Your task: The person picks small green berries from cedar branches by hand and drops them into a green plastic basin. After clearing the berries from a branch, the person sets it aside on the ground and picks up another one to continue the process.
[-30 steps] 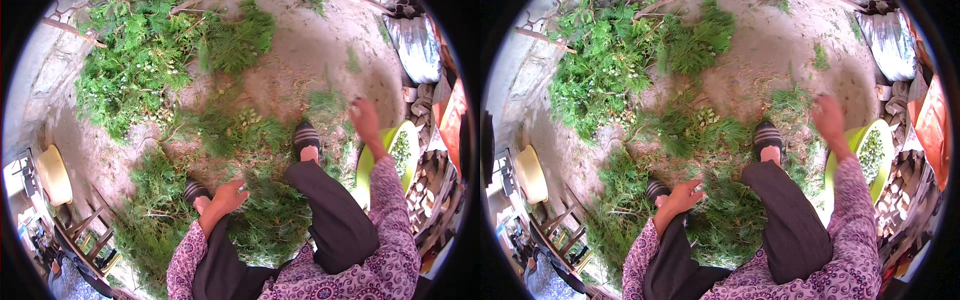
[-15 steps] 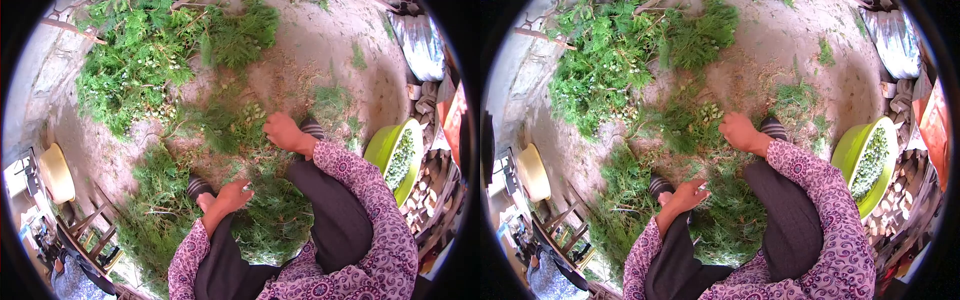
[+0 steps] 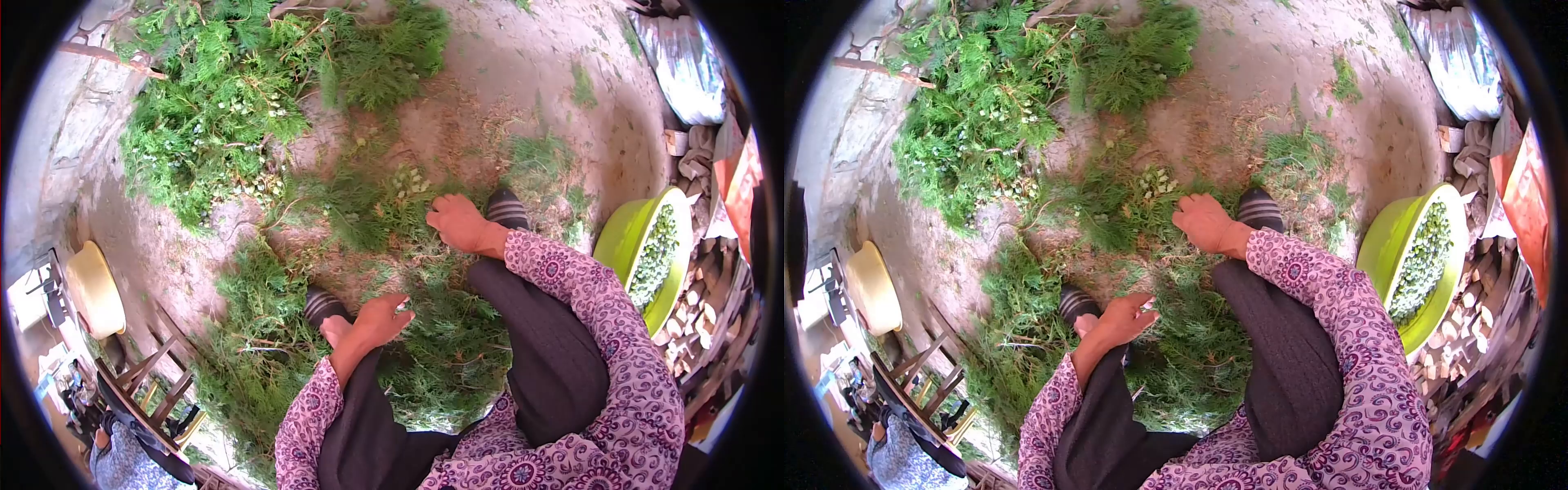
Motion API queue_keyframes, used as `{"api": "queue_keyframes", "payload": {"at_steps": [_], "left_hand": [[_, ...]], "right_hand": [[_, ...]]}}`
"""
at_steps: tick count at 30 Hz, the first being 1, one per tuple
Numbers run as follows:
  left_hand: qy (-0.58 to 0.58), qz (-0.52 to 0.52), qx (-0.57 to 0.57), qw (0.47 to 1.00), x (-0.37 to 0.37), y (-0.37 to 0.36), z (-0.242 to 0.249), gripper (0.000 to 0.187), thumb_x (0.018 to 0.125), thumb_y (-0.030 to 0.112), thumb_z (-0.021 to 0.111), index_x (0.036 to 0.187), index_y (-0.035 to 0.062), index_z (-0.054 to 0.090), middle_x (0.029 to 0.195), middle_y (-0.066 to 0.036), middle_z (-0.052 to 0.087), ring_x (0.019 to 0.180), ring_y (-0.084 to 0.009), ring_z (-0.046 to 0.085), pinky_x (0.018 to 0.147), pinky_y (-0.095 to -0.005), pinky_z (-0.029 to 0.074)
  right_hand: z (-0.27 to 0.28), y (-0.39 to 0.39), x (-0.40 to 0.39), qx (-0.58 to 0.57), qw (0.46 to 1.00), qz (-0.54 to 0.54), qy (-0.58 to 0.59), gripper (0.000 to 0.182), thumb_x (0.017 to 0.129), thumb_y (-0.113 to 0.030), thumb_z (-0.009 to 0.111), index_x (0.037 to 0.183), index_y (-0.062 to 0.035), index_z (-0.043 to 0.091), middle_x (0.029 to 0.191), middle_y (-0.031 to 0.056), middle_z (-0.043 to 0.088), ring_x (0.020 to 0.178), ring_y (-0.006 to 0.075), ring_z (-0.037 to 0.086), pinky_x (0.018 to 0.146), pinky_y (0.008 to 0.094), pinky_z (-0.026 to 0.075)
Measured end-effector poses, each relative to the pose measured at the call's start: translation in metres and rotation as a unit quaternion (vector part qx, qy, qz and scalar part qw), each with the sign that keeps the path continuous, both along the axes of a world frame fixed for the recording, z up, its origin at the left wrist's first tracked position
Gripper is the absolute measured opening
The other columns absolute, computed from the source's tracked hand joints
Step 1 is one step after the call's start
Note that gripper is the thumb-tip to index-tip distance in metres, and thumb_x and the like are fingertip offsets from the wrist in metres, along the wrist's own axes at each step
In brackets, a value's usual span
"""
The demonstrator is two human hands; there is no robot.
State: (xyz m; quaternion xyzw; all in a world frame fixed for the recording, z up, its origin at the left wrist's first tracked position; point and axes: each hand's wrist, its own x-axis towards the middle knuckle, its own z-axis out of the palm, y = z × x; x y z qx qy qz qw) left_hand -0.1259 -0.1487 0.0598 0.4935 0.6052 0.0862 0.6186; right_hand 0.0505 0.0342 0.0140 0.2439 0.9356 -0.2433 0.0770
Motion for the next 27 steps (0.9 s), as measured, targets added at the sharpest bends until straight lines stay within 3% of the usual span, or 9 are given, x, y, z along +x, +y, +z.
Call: {"api": "queue_keyframes", "payload": {"at_steps": [3, 5, 7, 11, 13, 16, 20, 25, 27], "left_hand": [[0.001, -0.006, 0.006, 1.000, 0.001, 0.000, -0.001, 0.040, 0.076, 0.029, 0.059, 0.104, 0.0004, 0.055, 0.097, -0.019, 0.059, 0.085, -0.0331, 0.057, 0.075, -0.0388, 0.044], [0.014, 0.004, 0.046, 0.999, 0.003, -0.003, -0.006, 0.038, 0.075, 0.026, 0.061, 0.102, -0.0004, 0.056, 0.085, -0.017, 0.061, 0.069, -0.0252, 0.059, 0.063, -0.0342, 0.046], [0.012, 0.000, 0.047, 0.999, 0.004, 0.000, -0.004, 0.038, 0.075, 0.026, 0.060, 0.102, -0.0005, 0.056, 0.085, -0.016, 0.060, 0.069, -0.0251, 0.059, 0.063, -0.0342, 0.046], [0.011, -0.005, 0.063, 0.998, 0.004, -0.001, -0.007, 0.038, 0.075, 0.026, 0.061, 0.102, 0.0003, 0.057, 0.082, -0.016, 0.060, 0.068, -0.0244, 0.059, 0.062, -0.0338, 0.046], [0.010, -0.013, 0.035, 0.999, 0.004, 0.001, -0.004, 0.039, 0.075, 0.028, 0.060, 0.103, 0.0001, 0.056, 0.087, -0.017, 0.060, 0.072, -0.0278, 0.058, 0.067, -0.0360, 0.045], [0.009, -0.023, -0.001, 1.000, 0.004, 0.004, -0.001, 0.041, 0.075, 0.029, 0.059, 0.104, -0.0001, 0.055, 0.092, -0.019, 0.059, 0.078, -0.0311, 0.058, 0.071, -0.0381, 0.045], [0.004, -0.003, 0.043, 0.999, 0.003, -0.003, -0.007, 0.039, 0.075, 0.025, 0.061, 0.105, 0.0003, 0.056, 0.080, -0.016, 0.061, 0.067, -0.0237, 0.058, 0.062, -0.0332, 0.046], [0.011, 0.007, 0.040, 0.999, 0.001, -0.003, -0.005, 0.040, 0.074, 0.026, 0.061, 0.106, 0.0017, 0.056, 0.080, -0.017, 0.060, 0.068, -0.0244, 0.059, 0.063, -0.0339, 0.046], [0.011, 0.004, 0.041, 0.999, 0.000, -0.004, -0.006, 0.040, 0.074, 0.026, 0.061, 0.106, 0.0023, 0.056, 0.081, -0.017, 0.060, 0.069, -0.0247, 0.059, 0.063, -0.0343, 0.046]], "right_hand": [[0.006, -0.011, 0.000, -0.109, 0.993, -0.010, -0.037, 0.019, 0.061, -0.013, 0.057, 0.079, -0.0041, 0.056, 0.081, 0.0158, 0.054, 0.079, 0.0336, 0.054, 0.066, 0.0429, 0.043], [0.009, -0.028, 0.003, -0.180, 0.982, 0.001, -0.058, 0.022, 0.060, -0.014, 0.059, 0.080, -0.0032, 0.055, 0.079, 0.0168, 0.055, 0.077, 0.0351, 0.055, 0.064, 0.0441, 0.044], [0.005, -0.049, 0.007, -0.308, 0.945, 0.085, -0.063, 0.026, 0.060, -0.017, 0.061, 0.081, -0.0027, 0.054, 0.078, 0.0166, 0.055, 0.076, 0.0364, 0.055, 0.062, 0.0454, 0.044], [0.005, -0.046, 0.007, -0.280, 0.952, 0.119, 0.043, 0.035, 0.065, -0.022, 0.062, 0.093, -0.0044, 0.052, 0.082, 0.0162, 0.052, 0.074, 0.0347, 0.054, 0.061, 0.0440, 0.043], [0.022, -0.021, -0.012, -0.131, 0.990, 0.029, 0.049, 0.039, 0.067, -0.022, 0.064, 0.098, -0.0041, 0.049, 0.083, 0.0171, 0.051, 0.071, 0.0337, 0.055, 0.061, 0.0425, 0.044], [0.030, -0.008, -0.030, -0.034, 0.999, 0.031, -0.022, 0.039, 0.068, -0.018, 0.061, 0.102, -0.0055, 0.046, 0.084, 0.0182, 0.049, 0.071, 0.0337, 0.055, 0.060, 0.0421, 0.044], [0.000, -0.007, -0.030, -0.035, 0.997, 0.063, -0.023, 0.031, 0.066, -0.009, 0.057, 0.096, -0.0034, 0.050, 0.084, 0.0207, 0.051, 0.071, 0.0357, 0.055, 0.062, 0.0451, 0.044], [0.000, -0.010, -0.001, -0.151, 0.986, -0.059, -0.044, 0.022, 0.064, -0.008, 0.052, 0.085, -0.0019, 0.055, 0.075, 0.0189, 0.056, 0.077, 0.0339, 0.057, 0.064, 0.0468, 0.045], [0.003, -0.020, 0.008, -0.184, 0.977, -0.015, -0.106, 0.021, 0.063, -0.010, 0.052, 0.083, -0.0025, 0.056, 0.073, 0.0182, 0.057, 0.079, 0.0333, 0.058, 0.066, 0.0473, 0.045]]}}
